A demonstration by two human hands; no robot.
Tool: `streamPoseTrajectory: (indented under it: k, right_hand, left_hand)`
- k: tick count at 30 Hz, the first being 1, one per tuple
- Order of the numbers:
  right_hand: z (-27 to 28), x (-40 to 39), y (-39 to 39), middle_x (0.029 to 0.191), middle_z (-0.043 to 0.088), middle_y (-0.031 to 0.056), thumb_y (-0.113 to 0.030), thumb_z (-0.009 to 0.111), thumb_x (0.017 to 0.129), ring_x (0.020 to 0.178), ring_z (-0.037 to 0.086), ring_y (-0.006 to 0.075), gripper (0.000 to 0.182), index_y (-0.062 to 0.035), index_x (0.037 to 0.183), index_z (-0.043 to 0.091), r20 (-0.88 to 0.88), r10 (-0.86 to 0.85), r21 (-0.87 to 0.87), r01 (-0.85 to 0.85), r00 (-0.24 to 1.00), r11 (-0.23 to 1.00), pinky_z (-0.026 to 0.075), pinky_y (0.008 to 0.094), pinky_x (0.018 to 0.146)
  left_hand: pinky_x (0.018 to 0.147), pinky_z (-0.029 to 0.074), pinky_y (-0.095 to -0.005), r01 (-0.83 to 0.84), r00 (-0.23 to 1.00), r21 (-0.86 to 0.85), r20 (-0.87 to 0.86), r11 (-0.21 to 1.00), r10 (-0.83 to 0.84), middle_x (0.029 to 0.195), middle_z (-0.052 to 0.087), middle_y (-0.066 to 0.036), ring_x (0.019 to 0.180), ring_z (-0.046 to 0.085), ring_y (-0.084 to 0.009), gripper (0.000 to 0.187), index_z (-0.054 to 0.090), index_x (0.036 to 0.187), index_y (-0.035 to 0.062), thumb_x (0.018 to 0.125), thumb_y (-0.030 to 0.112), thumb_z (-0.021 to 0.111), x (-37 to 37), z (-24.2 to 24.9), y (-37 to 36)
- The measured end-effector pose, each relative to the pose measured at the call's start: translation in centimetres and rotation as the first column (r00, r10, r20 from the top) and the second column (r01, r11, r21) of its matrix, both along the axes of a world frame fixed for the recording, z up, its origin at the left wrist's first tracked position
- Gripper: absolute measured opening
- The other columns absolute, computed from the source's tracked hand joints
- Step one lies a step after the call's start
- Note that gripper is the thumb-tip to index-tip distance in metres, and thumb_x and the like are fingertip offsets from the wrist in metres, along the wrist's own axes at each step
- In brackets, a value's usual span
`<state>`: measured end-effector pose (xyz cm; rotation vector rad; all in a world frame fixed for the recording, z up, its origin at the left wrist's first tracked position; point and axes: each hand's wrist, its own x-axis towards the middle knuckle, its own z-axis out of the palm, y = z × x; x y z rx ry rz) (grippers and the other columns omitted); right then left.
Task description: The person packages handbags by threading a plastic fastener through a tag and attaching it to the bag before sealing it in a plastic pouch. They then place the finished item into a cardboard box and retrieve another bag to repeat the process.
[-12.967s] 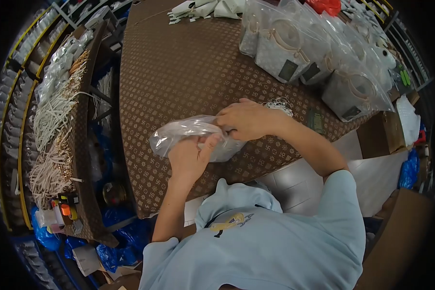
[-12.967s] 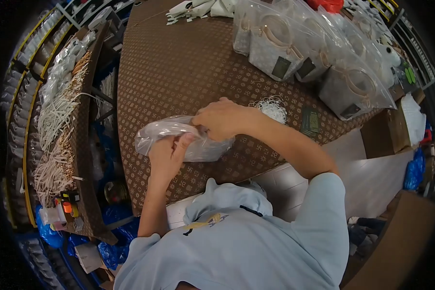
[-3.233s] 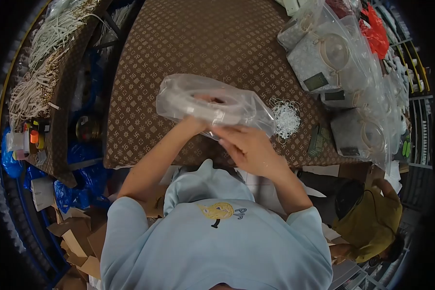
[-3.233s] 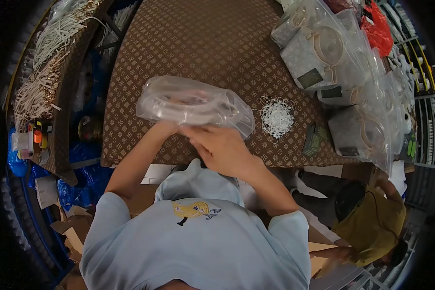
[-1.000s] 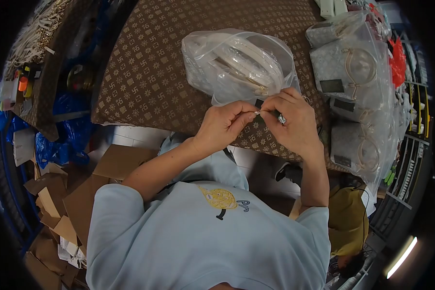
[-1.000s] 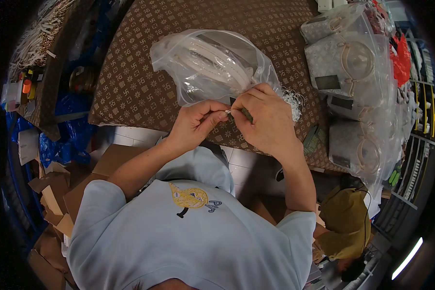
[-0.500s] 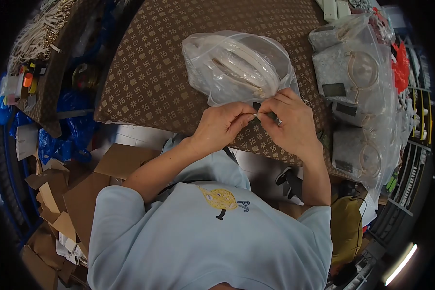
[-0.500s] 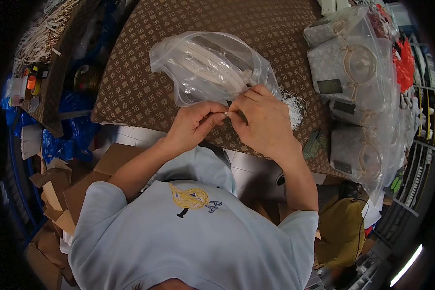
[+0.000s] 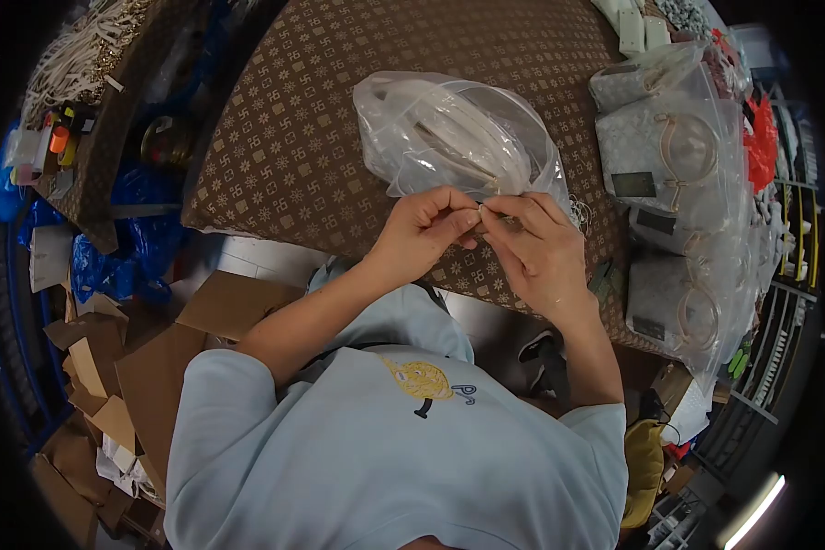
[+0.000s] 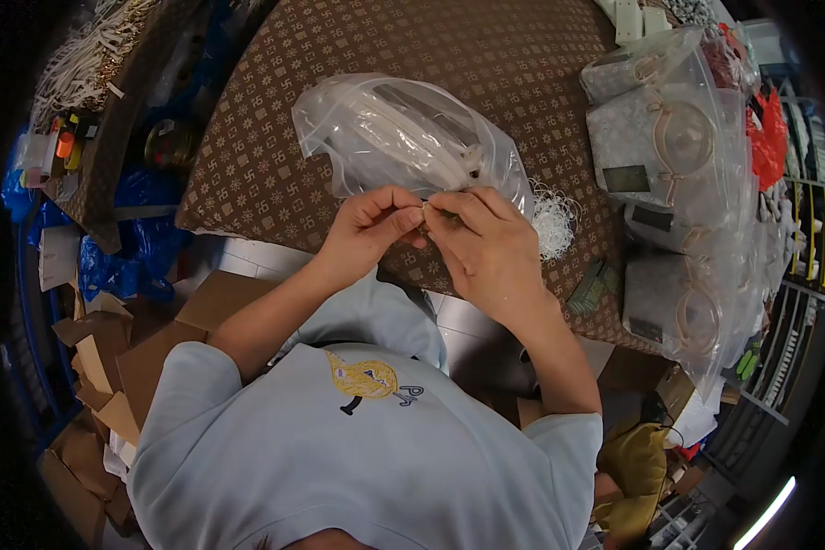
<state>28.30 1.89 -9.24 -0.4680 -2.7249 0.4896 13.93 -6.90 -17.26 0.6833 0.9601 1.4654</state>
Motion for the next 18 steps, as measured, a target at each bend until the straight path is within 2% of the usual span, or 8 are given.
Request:
streamPoseTrajectory:
  k: [4,6,10,12,13,15,16,18]
  right_hand:
    - [-0.4,-0.2,-0.3,0.1,0.06,0.0071,-0.003,0.068,0.068,0.089,0.058,0.0264,0.028,-0.005,0.096,0.065,-0.043,-0.061,-0.033,0.06,0.997,0.998,0.049,0.0339,0.072]
    - [-0.3,-0.7,-0.9,0.099,0.059,0.0038,-0.005,0.068,0.068,0.087,0.057,0.0241,0.028,-0.0078,0.096,0.065,-0.004,-0.241,0.042,0.241,0.97,0.97,0.049,0.0319,0.071]
    - [-0.5,-1.3,-1.3,0.098,0.059,0.0037,-0.005,0.068,0.068,0.085,0.056,0.0238,0.024,-0.0079,0.091,0.066,0.115,-0.27,0.13,0.255,0.956,0.958,0.048,0.0327,0.068]
    - [-0.6,-1.3,-1.0,0.096,0.059,0.0032,-0.004,0.068,0.066,0.081,0.056,0.0229,0.02,-0.0072,0.085,0.065,0.148,-0.244,0.227,0.207,0.958,0.952,0.048,0.0332,0.065]
    - [-0.4,-1.3,-0.8,0.096,0.059,0.0032,-0.004,0.068,0.066,0.081,0.056,0.0229,0.02,-0.0072,0.085,0.065,0.149,-0.246,0.231,0.208,0.958,0.95,0.048,0.0332,0.065]
    - [0.5,-1.1,-0.4,0.091,0.06,0.004,-0.001,0.068,0.065,0.077,0.056,0.0217,0.016,-0.0051,0.08,0.063,0.019,-0.164,0.043,0.163,0.986,0.986,0.047,0.0301,0.062]
    - [1.1,-0.9,-0.2,0.091,0.06,0.004,-0.001,0.068,0.065,0.077,0.056,0.0217,0.016,-0.0051,0.08,0.063,0.023,-0.165,0.044,0.164,0.986,0.986,0.047,0.0301,0.062]
    - [2.0,-0.6,0.0,0.082,0.061,0.005,-0.001,0.068,0.072,0.07,0.056,0.0164,0.013,-0.0038,0.083,0.061,0.009,-0.327,-0.324,0.312,0.945,0.893,0.045,0.0244,0.061]
  left_hand:
    - [0.062,0.047,-0.0206,0.008,1.0,0.008,-0.015,1.0,-0.008,0.08,0.063,-0.004,0.068,0.057,-0.0073,0.015,0.059,0.093,-0.0025,0.091,0.011,0.055,-1.0,1.1,0.2]
    - [0.059,0.046,-0.0208,0.058,0.977,-0.026,-0.204,0.998,-0.062,0.075,0.062,-0.003,0.065,0.055,-0.0051,0.013,0.06,0.092,-0.0014,0.089,0.011,0.057,-1.7,1.8,0.5]
    - [0.062,0.047,-0.0213,0.166,0.905,-0.054,-0.389,0.985,-0.174,0.081,0.063,-0.004,0.067,0.056,-0.0074,0.017,0.059,0.094,-0.0014,0.089,0.014,0.059,-2.8,1.5,0.3]
    - [0.058,0.048,-0.0235,0.153,0.662,0.111,-0.75,0.982,-0.018,0.089,0.063,-0.007,0.065,0.06,-0.0123,0.02,0.059,0.097,-0.0009,0.085,0.015,0.063,-3.2,2.7,-0.3]
    - [0.058,0.048,-0.0235,0.154,0.663,0.116,-0.749,0.981,-0.016,0.089,0.063,-0.007,0.065,0.06,-0.0123,0.02,0.059,0.097,-0.0009,0.085,0.015,0.063,-3.5,3.9,-0.6]
    - [0.055,0.05,-0.0272,0.15,0.218,0.319,-0.934,0.936,0.283,0.102,0.061,-0.01,0.068,0.063,-0.0214,0.027,0.06,0.1,0.0001,0.08,0.018,0.065,-4.4,6.6,-1.3]
    - [0.055,0.05,-0.0272,0.15,0.222,0.32,-0.933,0.935,0.284,0.102,0.061,-0.01,0.068,0.063,-0.0214,0.027,0.06,0.1,0.0001,0.08,0.018,0.065,-5.1,7.3,-1.4]
    - [0.051,0.05,-0.0319,0.196,0.039,0.17,-0.985,0.966,0.166,0.096,0.06,-0.014,0.063,0.063,-0.0266,0.02,0.061,0.089,-0.0004,0.078,0.017,0.063,-7.0,7.8,-1.3]
